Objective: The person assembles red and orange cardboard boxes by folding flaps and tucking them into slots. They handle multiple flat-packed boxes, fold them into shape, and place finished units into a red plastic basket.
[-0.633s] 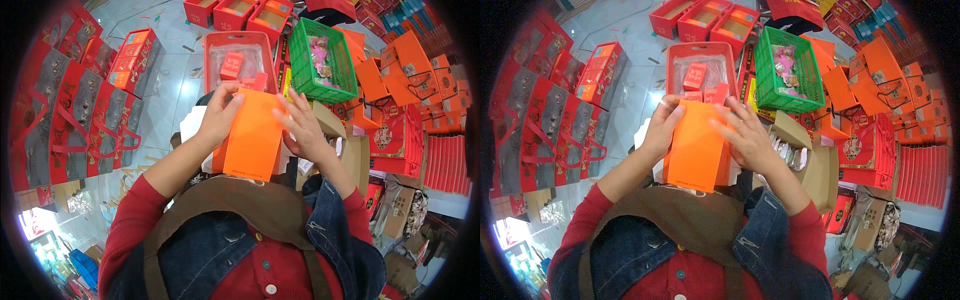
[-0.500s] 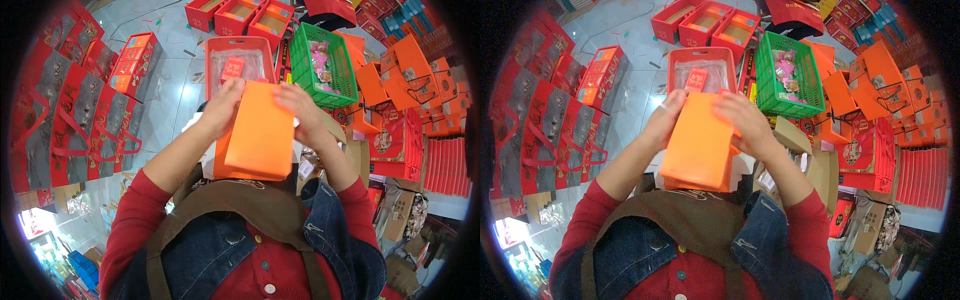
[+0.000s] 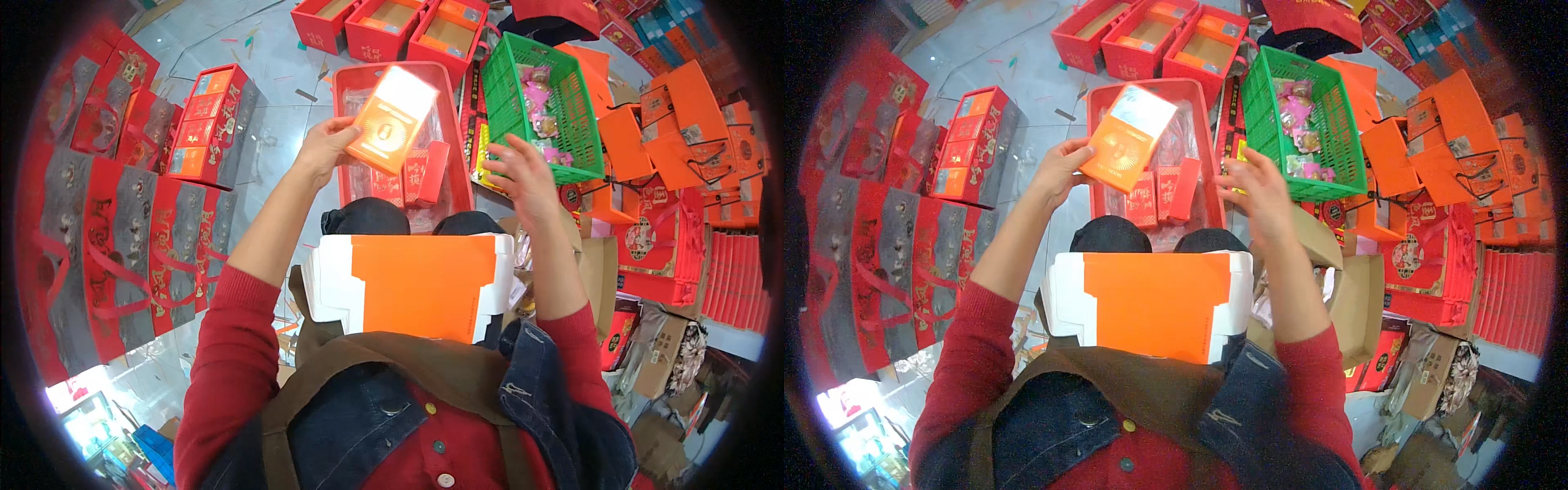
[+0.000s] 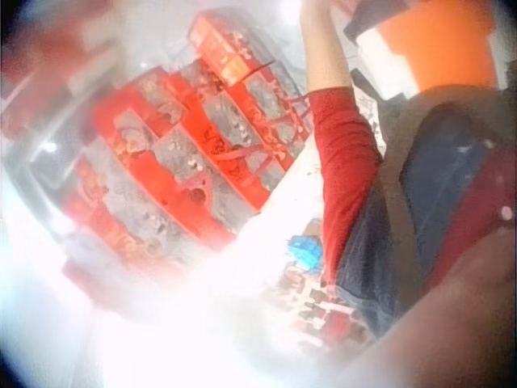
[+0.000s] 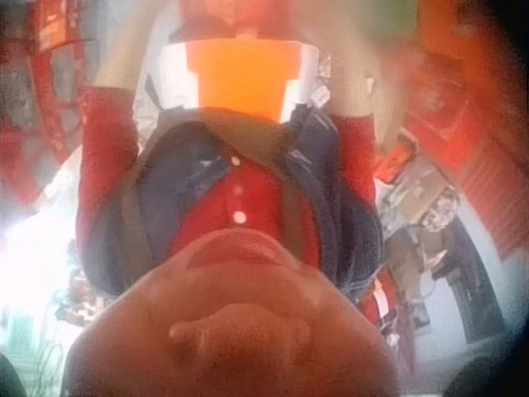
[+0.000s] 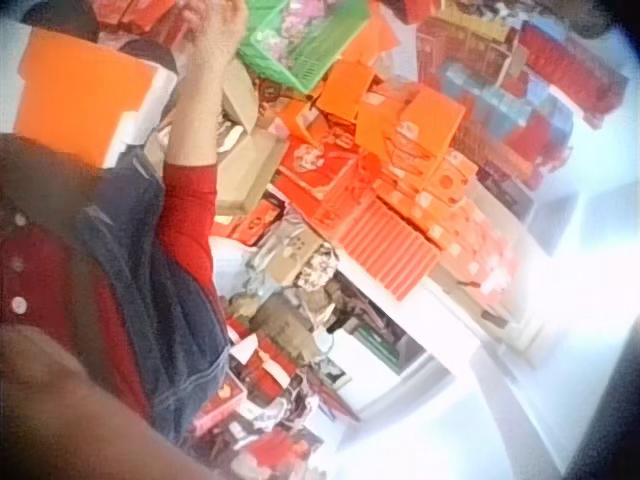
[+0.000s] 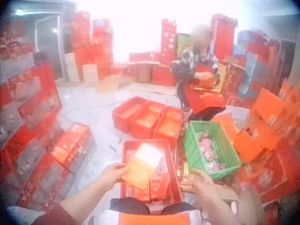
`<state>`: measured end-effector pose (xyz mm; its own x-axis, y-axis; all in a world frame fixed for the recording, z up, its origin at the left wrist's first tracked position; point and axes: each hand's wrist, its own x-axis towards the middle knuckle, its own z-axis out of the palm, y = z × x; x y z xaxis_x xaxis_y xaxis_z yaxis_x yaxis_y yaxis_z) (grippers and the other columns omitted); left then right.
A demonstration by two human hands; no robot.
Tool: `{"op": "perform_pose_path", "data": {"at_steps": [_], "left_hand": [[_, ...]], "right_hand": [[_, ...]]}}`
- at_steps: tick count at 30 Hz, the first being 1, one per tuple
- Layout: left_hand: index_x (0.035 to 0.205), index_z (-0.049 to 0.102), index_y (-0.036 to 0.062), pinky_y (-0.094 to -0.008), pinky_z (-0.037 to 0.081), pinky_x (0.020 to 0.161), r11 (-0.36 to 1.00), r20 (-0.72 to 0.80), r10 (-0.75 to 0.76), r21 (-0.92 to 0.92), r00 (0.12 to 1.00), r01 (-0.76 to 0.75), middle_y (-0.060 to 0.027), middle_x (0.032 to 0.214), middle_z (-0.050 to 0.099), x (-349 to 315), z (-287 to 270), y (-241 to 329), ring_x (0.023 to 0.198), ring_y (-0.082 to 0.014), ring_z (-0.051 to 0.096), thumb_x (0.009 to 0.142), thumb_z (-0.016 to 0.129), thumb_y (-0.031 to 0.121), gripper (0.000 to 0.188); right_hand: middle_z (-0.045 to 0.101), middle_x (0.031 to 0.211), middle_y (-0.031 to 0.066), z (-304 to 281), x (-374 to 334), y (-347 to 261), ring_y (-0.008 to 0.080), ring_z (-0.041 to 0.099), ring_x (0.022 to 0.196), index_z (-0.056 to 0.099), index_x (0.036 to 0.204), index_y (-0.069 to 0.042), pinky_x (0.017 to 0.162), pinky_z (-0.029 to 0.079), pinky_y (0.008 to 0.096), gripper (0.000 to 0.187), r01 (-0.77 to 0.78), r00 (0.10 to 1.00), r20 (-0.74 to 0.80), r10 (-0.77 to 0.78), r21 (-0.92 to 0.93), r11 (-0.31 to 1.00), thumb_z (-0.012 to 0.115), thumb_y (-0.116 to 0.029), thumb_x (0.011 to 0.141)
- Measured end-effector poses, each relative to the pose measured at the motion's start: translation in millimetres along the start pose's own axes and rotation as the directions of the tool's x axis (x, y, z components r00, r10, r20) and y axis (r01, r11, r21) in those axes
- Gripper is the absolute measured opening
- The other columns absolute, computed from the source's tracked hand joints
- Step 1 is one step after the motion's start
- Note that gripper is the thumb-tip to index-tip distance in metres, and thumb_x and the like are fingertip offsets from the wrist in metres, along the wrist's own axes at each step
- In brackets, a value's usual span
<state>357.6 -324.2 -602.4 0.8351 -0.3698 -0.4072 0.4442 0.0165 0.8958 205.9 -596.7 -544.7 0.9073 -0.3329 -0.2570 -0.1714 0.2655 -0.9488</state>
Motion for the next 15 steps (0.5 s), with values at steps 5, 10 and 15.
{"op": "perform_pose_path", "data": {"at_steps": [5, 10, 15], "left_hand": [[0.105, 0.053, 0.0032, -0.0436, 0.056, 0.065, 0.972, -0.144, -0.226, 0.034, 0.963, 0.233, -0.0103, 0.094, 0.062, 83, -36, -117, 0.080, -0.0251, 0.064, 0.085, 0.061, 0.018, 0.025], [0.133, 0.034, 0.0046, -0.0515, 0.047, 0.085, 0.889, -0.050, -0.340, 0.309, 0.939, 0.338, -0.0160, 0.129, 0.045, 96, -24, -187, 0.118, -0.0276, 0.046, 0.089, 0.057, 0.031, 0.056], [0.136, 0.036, 0.0073, -0.0437, 0.043, 0.092, 0.967, 0.158, -0.252, 0.084, 0.955, 0.242, -0.0088, 0.136, 0.044, 49, -33, -101, 0.124, -0.0247, 0.043, 0.094, 0.046, 0.038, 0.054]], "right_hand": [[0.060, 0.108, 0.0154, -74, -16, 45, 0.0187, 0.062, 0.085, 0.040, 0.125, 0.004, 0.070, 0.052, 0.0268, 0.043, -0.163, 0.948, -0.271, 0.166, 0.032, 0.986, 0.057, -0.014, 0.089], [0.061, 0.104, 0.0117, -88, -52, 65, 0.0140, 0.061, 0.079, 0.053, 0.111, 0.003, 0.067, 0.051, 0.0232, 0.025, -0.212, 0.887, -0.414, 0.207, 0.035, 0.977, 0.056, -0.007, 0.089], [0.061, 0.102, 0.0111, -42, -64, 7, 0.0210, 0.058, 0.088, 0.060, 0.103, 0.001, 0.079, 0.047, 0.0290, 0.030, 0.398, 0.892, 0.158, -0.423, -0.717, 0.572, 0.069, -0.009, 0.076]]}}
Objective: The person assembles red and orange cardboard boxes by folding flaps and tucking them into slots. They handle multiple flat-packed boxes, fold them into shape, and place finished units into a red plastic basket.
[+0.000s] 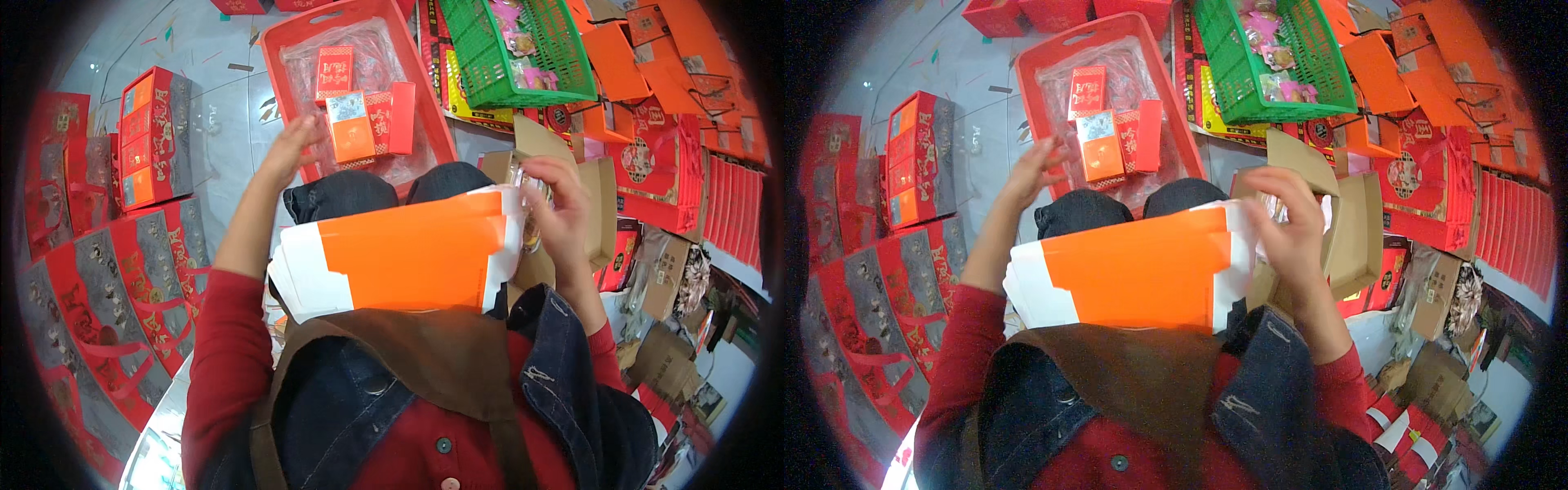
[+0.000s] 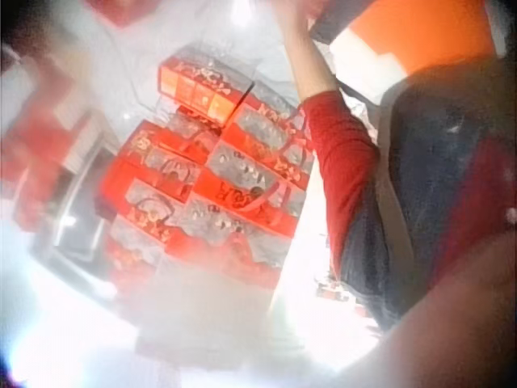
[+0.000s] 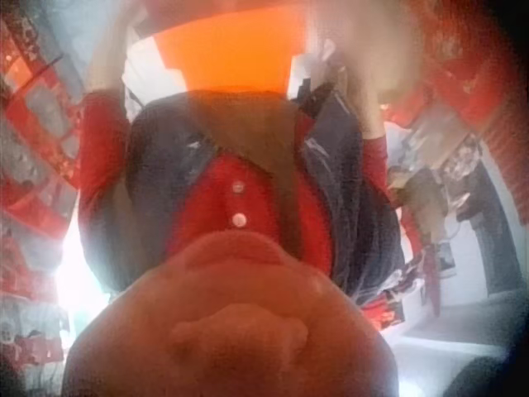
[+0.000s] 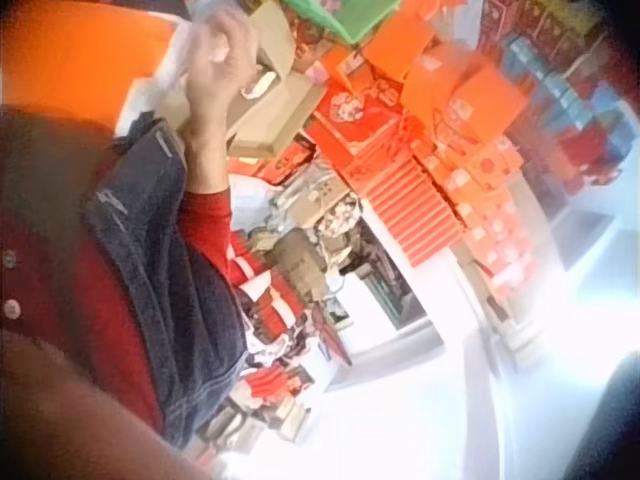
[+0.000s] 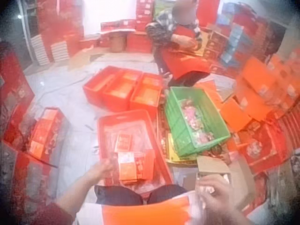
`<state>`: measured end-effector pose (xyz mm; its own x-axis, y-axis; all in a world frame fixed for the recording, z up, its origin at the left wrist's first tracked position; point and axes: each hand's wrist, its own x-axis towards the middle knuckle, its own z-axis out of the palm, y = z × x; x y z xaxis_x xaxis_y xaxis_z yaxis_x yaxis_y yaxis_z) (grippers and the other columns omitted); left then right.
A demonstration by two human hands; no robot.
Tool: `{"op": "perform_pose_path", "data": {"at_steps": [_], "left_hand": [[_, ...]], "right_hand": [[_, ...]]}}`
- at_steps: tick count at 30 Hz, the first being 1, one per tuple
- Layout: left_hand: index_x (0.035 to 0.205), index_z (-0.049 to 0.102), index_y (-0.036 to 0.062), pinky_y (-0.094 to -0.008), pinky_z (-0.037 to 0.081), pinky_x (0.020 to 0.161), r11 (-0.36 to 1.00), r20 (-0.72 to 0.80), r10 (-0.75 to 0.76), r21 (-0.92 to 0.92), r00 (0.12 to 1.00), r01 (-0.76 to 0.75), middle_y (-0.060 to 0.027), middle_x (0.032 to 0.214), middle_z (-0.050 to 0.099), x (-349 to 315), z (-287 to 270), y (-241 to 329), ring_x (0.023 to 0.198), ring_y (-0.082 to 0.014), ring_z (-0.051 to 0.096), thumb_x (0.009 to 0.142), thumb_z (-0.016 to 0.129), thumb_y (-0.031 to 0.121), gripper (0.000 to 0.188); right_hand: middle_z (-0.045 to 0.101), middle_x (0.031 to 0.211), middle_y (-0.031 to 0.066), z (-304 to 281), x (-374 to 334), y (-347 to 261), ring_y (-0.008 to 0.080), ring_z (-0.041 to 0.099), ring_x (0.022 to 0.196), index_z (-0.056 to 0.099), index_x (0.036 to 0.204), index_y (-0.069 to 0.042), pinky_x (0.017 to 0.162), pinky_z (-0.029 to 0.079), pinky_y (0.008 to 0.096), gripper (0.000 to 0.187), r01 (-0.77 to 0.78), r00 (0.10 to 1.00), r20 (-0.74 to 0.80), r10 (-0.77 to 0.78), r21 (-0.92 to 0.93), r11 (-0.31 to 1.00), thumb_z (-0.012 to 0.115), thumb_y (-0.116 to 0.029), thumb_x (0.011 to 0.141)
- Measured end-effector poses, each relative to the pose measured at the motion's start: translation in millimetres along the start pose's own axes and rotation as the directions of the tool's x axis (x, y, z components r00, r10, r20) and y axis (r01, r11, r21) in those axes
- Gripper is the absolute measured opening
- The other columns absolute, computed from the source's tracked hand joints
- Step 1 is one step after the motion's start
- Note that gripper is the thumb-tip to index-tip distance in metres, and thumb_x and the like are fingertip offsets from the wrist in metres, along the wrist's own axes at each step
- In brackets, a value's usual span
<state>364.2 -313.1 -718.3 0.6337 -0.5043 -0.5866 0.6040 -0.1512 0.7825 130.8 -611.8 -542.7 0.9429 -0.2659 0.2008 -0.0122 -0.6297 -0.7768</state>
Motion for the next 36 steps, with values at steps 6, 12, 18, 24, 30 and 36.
{"op": "perform_pose_path", "data": {"at_steps": [6, 12, 18, 24, 30, 36], "left_hand": [[0.133, 0.043, 0.0061, -0.0380, 0.027, 0.108, 0.305, 0.397, 0.528, 0.737, 0.751, -0.603, -0.0119, 0.138, 0.043, -166, 52, 83, 0.131, -0.0262, 0.036, 0.073, 0.071, 0.017, 0.066], [0.139, 0.032, 0.0090, -0.0576, 0.011, 0.109, -0.059, 0.490, 0.339, 0.863, 0.803, -0.502, -0.0209, 0.147, 0.021, -243, 107, 25, 0.138, -0.0372, 0.015, 0.049, 0.080, 0.049, 0.109], [0.134, 0.039, 0.0076, -0.0503, 0.023, 0.104, -0.133, 0.454, 0.422, 0.887, 0.785, -0.442, -0.0181, 0.135, 0.036, -258, 125, 10, 0.127, -0.0343, 0.032, 0.056, 0.080, 0.041, 0.094], [0.082, 0.059, -0.0015, -0.0307, 0.049, 0.057, 0.472, 0.196, 0.555, 0.726, 0.808, -0.500, -0.0049, 0.065, 0.059, -266, 104, 49, 0.061, -0.0161, 0.058, 0.078, 0.070, 0.016, 0.021], [0.082, 0.057, 0.0012, -0.0213, 0.042, 0.057, 0.826, -0.106, 0.557, -0.041, 0.824, -0.563, 0.0017, 0.074, 0.059, -259, 102, 70, 0.065, -0.0042, 0.050, 0.087, 0.060, 0.007, 0.008], [0.081, 0.057, 0.0009, -0.0198, 0.040, 0.060, 0.708, -0.124, 0.699, 0.261, 0.705, -0.656, 0.0025, 0.073, 0.056, -262, 121, 64, 0.066, -0.0038, 0.046, 0.087, 0.061, 0.008, 0.010]], "right_hand": [[0.048, 0.120, 0.0160, 22, -13, -75, 0.0335, 0.045, 0.114, 0.050, 0.118, 0.001, 0.096, 0.038, 0.0413, 0.072, 0.244, 0.809, 0.587, -0.013, -0.316, 0.917, 0.082, -0.023, 0.058], [0.043, 0.125, 0.0181, 45, -48, -67, 0.0353, 0.042, 0.116, 0.046, 0.121, 0.002, 0.096, 0.038, 0.0411, 0.085, 0.352, 0.828, 0.553, -0.099, -0.374, 0.858, 0.084, -0.030, 0.052], [0.057, 0.098, 0.0163, 48, -45, -83, 0.0333, 0.054, 0.095, 0.053, 0.098, 0.000, 0.084, 0.043, 0.0395, 0.049, 0.334, 0.801, 0.597, -0.046, -0.382, 0.862, 0.078, -0.021, 0.062], [0.061, 0.094, 0.0104, -11, -20, -128, 0.0244, 0.057, 0.096, 0.059, 0.099, -0.004, 0.085, 0.044, 0.0322, 0.024, 0.458, 0.881, -0.088, -0.465, -0.084, 0.885, 0.066, -0.006, 0.076], [0.060, 0.094, 0.0117, -22, -34, -131, 0.0240, 0.058, 0.090, 0.059, 0.095, -0.001, 0.082, 0.045, 0.0328, 0.017, 0.440, 0.828, -0.406, -0.388, 0.041, 0.897, 0.062, -0.002, 0.078], [0.058, 0.098, 0.0129, -18, -11, -163, 0.0265, 0.057, 0.093, 0.057, 0.104, -0.001, 0.079, 0.045, 0.0327, 0.027, 0.543, 0.789, -0.178, -0.588, -0.245, 0.803, 0.062, -0.002, 0.077]]}}
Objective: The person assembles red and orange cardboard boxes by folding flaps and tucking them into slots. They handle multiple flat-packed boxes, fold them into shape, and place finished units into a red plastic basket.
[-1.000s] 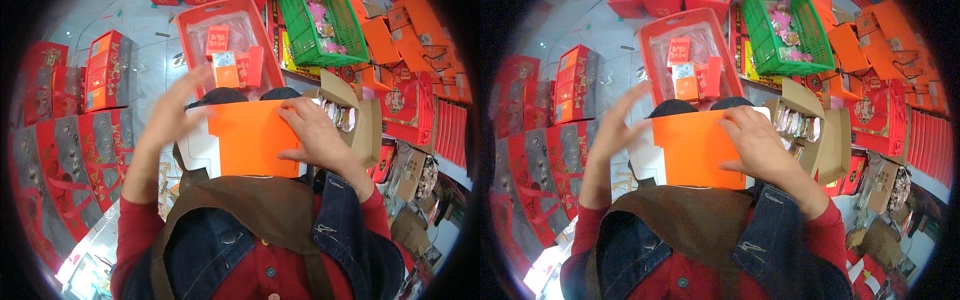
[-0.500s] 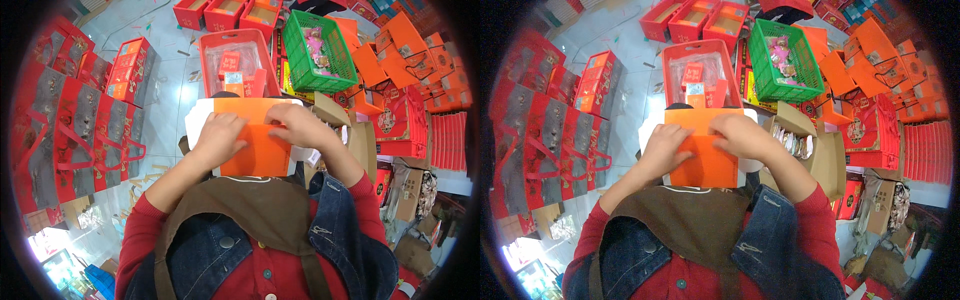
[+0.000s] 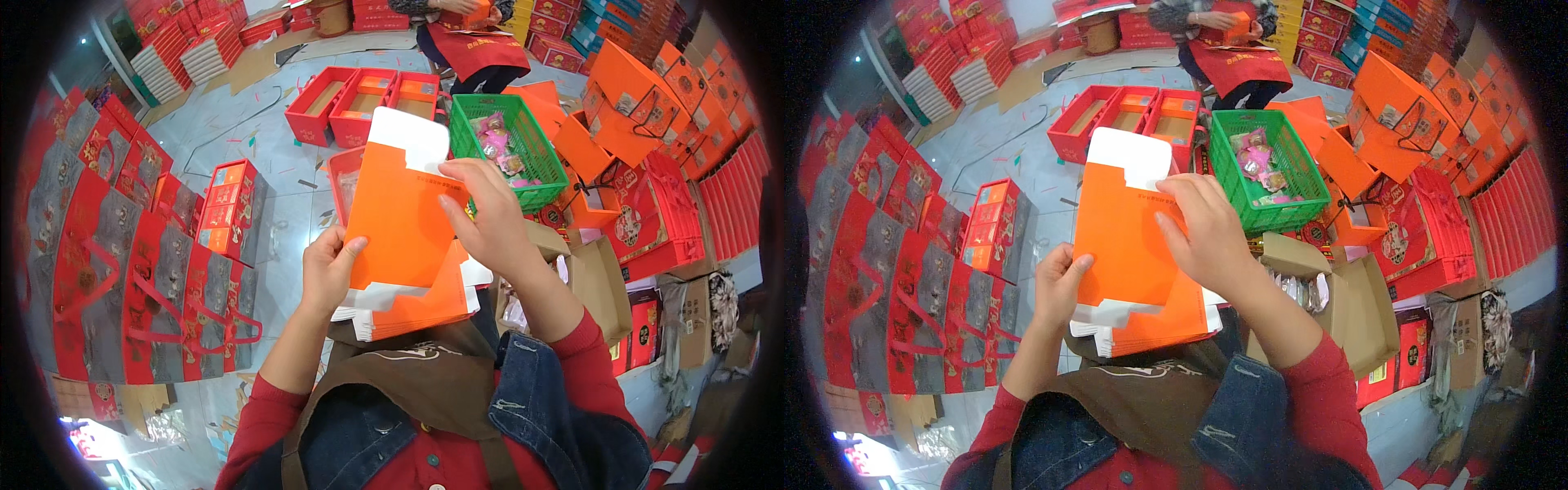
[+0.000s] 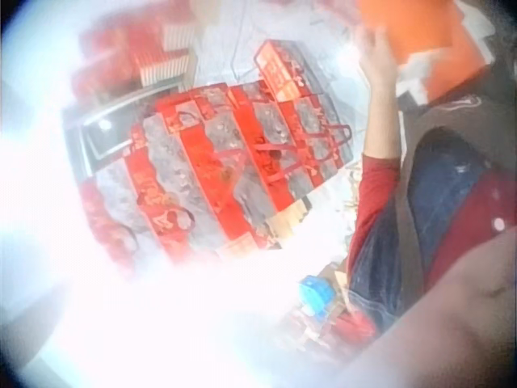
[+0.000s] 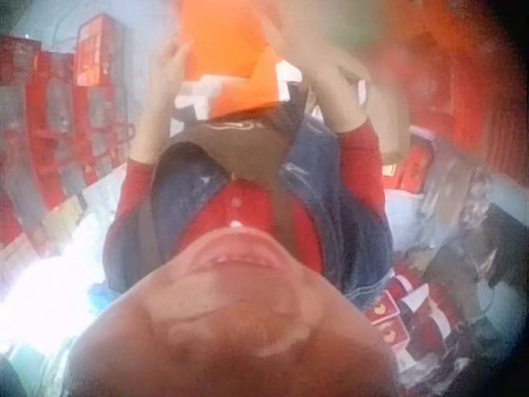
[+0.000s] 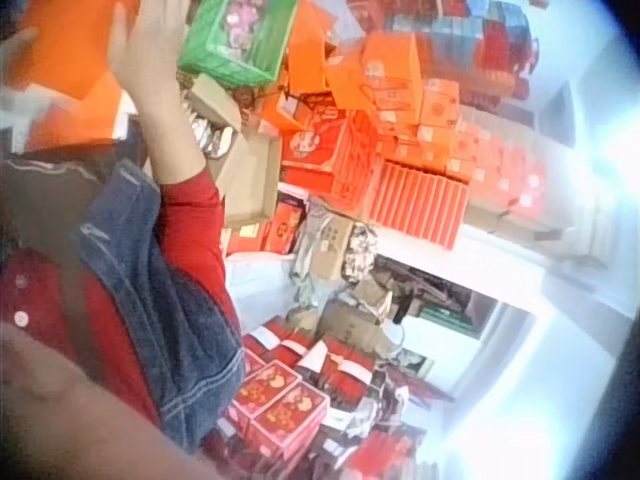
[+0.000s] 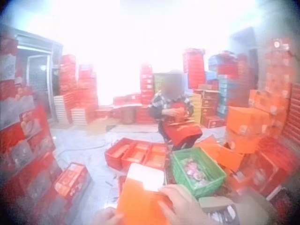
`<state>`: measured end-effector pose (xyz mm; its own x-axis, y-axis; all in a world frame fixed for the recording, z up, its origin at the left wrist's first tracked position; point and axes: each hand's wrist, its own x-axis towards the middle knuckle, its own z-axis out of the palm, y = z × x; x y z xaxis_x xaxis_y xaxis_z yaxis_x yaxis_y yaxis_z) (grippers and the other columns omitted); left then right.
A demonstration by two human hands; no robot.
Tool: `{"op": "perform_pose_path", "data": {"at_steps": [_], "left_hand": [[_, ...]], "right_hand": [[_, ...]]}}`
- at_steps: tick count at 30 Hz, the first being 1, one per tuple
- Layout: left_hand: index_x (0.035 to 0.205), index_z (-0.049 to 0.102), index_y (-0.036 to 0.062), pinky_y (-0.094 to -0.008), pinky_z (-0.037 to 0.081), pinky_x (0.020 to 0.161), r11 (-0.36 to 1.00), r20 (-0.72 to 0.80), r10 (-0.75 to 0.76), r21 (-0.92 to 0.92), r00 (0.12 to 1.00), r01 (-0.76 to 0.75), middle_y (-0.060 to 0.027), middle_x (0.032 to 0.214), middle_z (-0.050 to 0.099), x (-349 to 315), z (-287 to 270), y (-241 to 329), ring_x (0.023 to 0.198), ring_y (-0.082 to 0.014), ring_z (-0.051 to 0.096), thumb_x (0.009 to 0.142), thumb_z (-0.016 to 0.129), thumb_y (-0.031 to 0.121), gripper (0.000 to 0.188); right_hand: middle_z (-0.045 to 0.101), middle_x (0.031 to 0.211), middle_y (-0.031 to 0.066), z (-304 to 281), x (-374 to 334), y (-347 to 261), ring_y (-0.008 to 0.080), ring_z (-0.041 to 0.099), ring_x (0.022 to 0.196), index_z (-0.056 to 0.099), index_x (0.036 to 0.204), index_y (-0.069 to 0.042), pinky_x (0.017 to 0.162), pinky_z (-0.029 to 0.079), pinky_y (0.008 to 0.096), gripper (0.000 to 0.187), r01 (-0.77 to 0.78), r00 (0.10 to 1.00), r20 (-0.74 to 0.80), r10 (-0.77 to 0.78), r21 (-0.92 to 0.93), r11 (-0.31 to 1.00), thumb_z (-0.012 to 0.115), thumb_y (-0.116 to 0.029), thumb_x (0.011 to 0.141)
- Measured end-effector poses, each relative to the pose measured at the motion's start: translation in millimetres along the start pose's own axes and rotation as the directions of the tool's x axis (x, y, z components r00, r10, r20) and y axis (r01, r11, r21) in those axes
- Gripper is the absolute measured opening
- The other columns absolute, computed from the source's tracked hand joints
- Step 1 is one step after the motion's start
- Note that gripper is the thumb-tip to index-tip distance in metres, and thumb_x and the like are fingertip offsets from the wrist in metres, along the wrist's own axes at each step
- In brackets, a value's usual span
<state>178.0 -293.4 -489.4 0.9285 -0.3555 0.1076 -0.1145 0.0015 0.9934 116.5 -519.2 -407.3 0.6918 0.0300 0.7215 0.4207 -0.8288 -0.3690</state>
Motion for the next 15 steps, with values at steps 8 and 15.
{"op": "perform_pose_path", "data": {"at_steps": [8, 15], "left_hand": [[0.081, 0.059, 0.0000, -0.0195, 0.037, 0.055, 0.990, -0.036, 0.108, 0.099, 0.994, -0.104, 0.0050, 0.066, 0.051, -6, 9, 8, 0.062, -0.0029, 0.041, 0.084, 0.065, 0.010, 0.012], [0.104, 0.054, -0.0011, -0.0306, 0.046, 0.071, 0.772, -0.055, 0.426, 0.542, 0.903, -0.332, -0.0098, 0.093, 0.059, 2, 11, 13, 0.082, -0.0189, 0.056, 0.079, 0.070, 0.013, 0.034]], "right_hand": [[0.055, 0.086, 0.0103, -5, 22, 9, 0.0195, 0.057, 0.074, 0.051, 0.088, 0.000, 0.065, 0.046, 0.0308, 0.021, -0.188, 0.942, 0.293, 0.166, 0.049, 0.981, 0.067, -0.005, 0.074], [0.062, 0.079, 0.0133, -4, 25, 14, 0.0223, 0.061, 0.067, 0.050, 0.089, -0.001, 0.061, 0.046, 0.0309, 0.020, -0.548, 0.779, 0.538, 0.322, 0.337, 0.766, 0.065, -0.003, 0.075]]}}
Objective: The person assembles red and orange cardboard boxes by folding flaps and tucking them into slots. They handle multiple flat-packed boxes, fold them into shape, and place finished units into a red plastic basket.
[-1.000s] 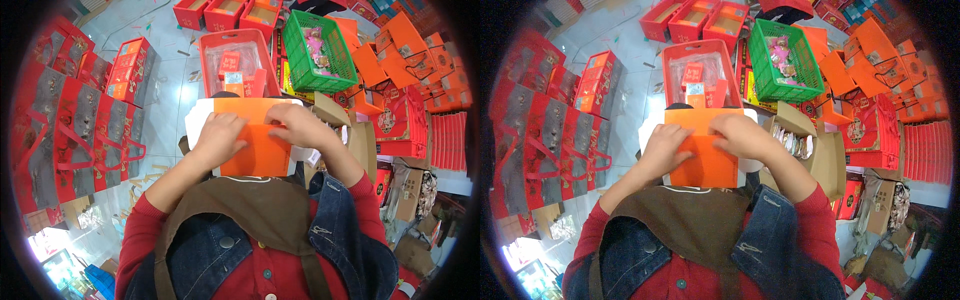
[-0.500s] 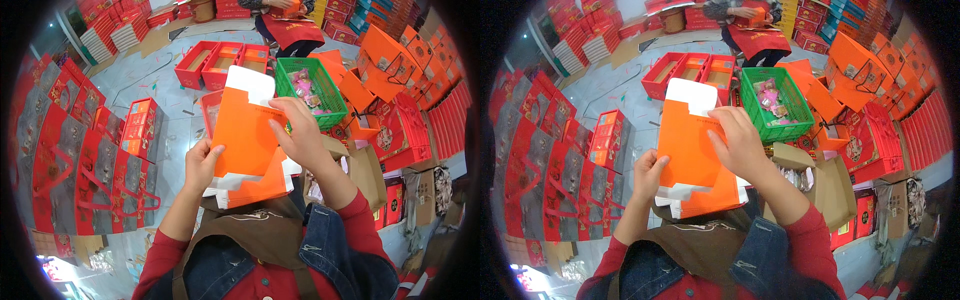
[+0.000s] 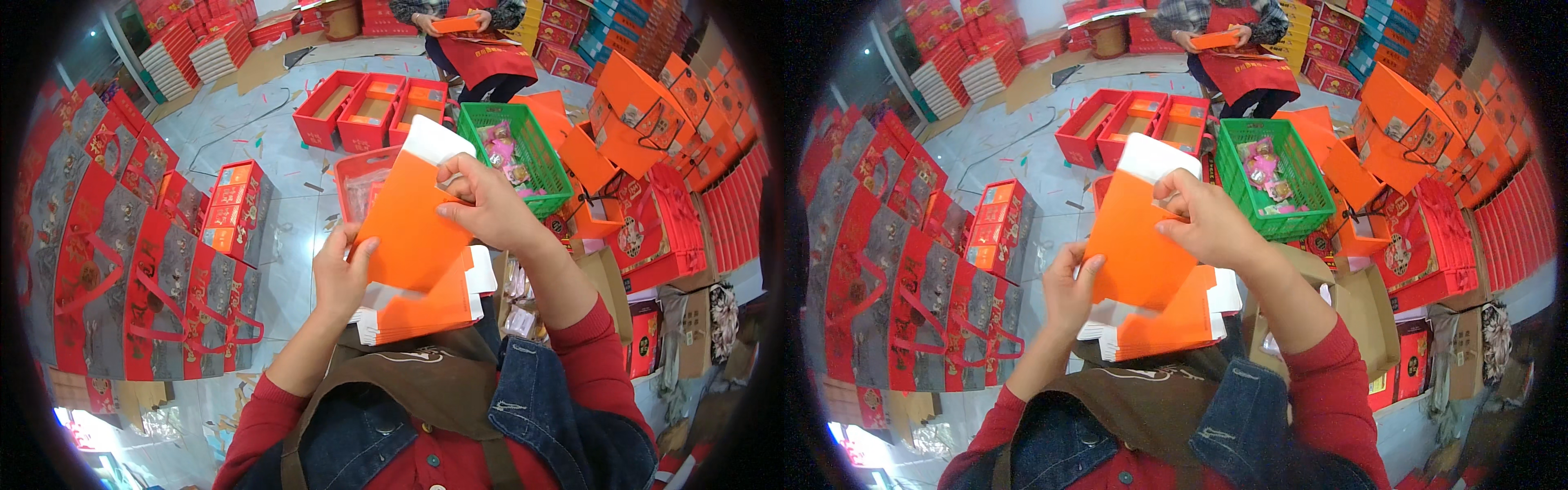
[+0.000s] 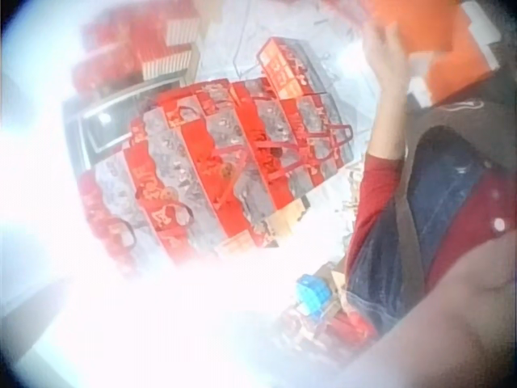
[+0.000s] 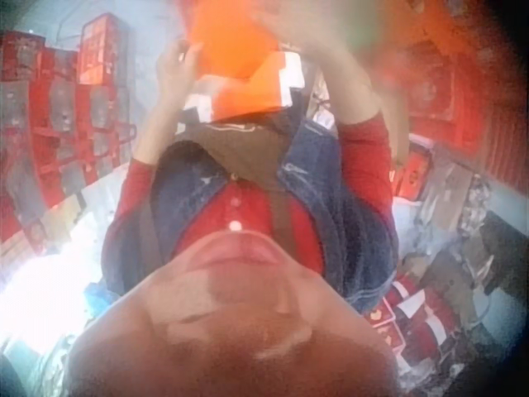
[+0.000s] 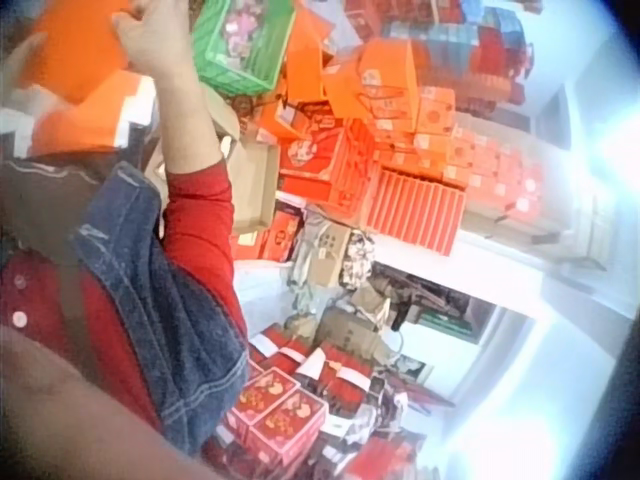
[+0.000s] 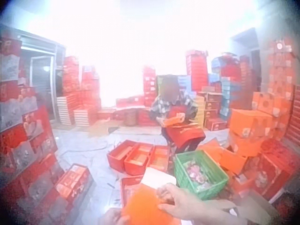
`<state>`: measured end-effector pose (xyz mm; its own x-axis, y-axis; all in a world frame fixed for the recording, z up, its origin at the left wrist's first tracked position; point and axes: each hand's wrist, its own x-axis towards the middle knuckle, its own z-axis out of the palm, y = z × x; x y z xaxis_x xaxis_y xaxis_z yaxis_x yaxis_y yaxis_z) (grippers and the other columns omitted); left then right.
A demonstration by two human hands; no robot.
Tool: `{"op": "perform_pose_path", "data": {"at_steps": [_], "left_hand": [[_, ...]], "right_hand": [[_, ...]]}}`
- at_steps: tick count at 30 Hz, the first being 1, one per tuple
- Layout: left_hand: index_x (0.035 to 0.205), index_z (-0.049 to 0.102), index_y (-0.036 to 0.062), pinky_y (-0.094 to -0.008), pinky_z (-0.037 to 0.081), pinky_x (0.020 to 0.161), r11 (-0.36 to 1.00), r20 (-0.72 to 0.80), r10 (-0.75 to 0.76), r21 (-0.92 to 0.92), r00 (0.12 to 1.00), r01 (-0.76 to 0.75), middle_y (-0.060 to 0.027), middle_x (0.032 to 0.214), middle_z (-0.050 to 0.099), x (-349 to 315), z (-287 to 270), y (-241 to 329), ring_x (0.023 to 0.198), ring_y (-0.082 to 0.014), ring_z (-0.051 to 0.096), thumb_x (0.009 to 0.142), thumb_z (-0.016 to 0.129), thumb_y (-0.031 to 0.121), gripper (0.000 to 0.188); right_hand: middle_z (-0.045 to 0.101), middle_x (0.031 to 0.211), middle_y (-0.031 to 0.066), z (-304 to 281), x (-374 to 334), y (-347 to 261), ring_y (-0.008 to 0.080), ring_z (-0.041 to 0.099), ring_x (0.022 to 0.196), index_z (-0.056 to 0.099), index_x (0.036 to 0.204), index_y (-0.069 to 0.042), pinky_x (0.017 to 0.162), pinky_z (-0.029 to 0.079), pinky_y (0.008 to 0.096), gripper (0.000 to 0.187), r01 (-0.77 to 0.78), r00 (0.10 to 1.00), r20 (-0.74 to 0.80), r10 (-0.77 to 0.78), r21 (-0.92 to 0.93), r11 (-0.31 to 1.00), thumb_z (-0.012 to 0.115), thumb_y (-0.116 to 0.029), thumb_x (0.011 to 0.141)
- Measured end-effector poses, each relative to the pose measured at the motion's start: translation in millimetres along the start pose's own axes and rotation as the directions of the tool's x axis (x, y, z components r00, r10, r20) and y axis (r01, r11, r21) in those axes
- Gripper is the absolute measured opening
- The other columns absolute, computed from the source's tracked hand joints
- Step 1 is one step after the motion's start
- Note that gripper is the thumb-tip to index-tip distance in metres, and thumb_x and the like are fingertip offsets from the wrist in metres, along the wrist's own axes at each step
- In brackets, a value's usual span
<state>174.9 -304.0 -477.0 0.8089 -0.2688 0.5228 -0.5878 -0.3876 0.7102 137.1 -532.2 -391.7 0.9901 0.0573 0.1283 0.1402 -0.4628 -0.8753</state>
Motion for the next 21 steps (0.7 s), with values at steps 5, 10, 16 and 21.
{"op": "perform_pose_path", "data": {"at_steps": [5, 10, 16, 21], "left_hand": [[0.135, 0.025, -0.0008, -0.0397, 0.044, 0.092, 0.988, 0.080, 0.106, 0.105, 0.991, -0.114, -0.0234, 0.126, 0.043, 5, 6, 34, 0.113, -0.0354, 0.050, 0.062, 0.082, 0.021, 0.095], [0.139, 0.017, -0.0009, -0.0378, 0.043, 0.094, 0.959, 0.313, -0.007, -0.268, 0.950, 0.095, -0.0201, 0.129, 0.041, 1, 5, 35, 0.116, -0.0313, 0.048, 0.059, 0.085, 0.023, 0.108], [0.138, 0.019, -0.0015, -0.0342, 0.045, 0.093, 0.734, 0.352, -0.126, -0.596, 0.927, 0.326, -0.0176, 0.132, 0.042, -5, 26, 24, 0.118, -0.0257, 0.049, 0.075, 0.070, 0.004, 0.082], [0.140, 0.018, 0.0016, -0.0320, 0.045, 0.093, 0.645, 0.281, -0.253, -0.664, 0.926, 0.378, -0.0173, 0.124, 0.051, -9, 24, -3, 0.113, -0.0200, 0.053, 0.083, 0.053, -0.008, 0.068]], "right_hand": [[0.060, 0.078, 0.0063, 16, 0, -9, 0.0098, 0.057, 0.074, 0.052, 0.094, -0.002, 0.066, 0.046, 0.0249, 0.019, 0.290, 0.946, -0.125, -0.298, -0.077, 0.954, 0.061, 0.002, 0.078], [0.062, 0.081, 0.0053, 13, 1, -17, 0.0100, 0.059, 0.076, 0.052, 0.097, -0.002, 0.069, 0.047, 0.0251, 0.021, 0.238, 0.971, 0.030, -0.237, -0.062, 0.969, 0.062, 0.001, 0.078], [0.061, 0.091, 0.0099, 23, -1, -10, 0.0194, 0.060, 0.086, 0.053, 0.100, -0.003, 0.078, 0.047, 0.0317, 0.028, 0.305, 0.934, -0.113, -0.338, -0.235, 0.923, 0.065, -0.001, 0.075], [0.050, 0.119, 0.0148, 28, -9, 32, 0.0235, 0.049, 0.113, 0.043, 0.120, 0.000, 0.093, 0.040, 0.0343, 0.052, 0.214, 0.809, -0.504, -0.301, -0.225, 0.951, 0.069, -0.005, 0.075]]}}
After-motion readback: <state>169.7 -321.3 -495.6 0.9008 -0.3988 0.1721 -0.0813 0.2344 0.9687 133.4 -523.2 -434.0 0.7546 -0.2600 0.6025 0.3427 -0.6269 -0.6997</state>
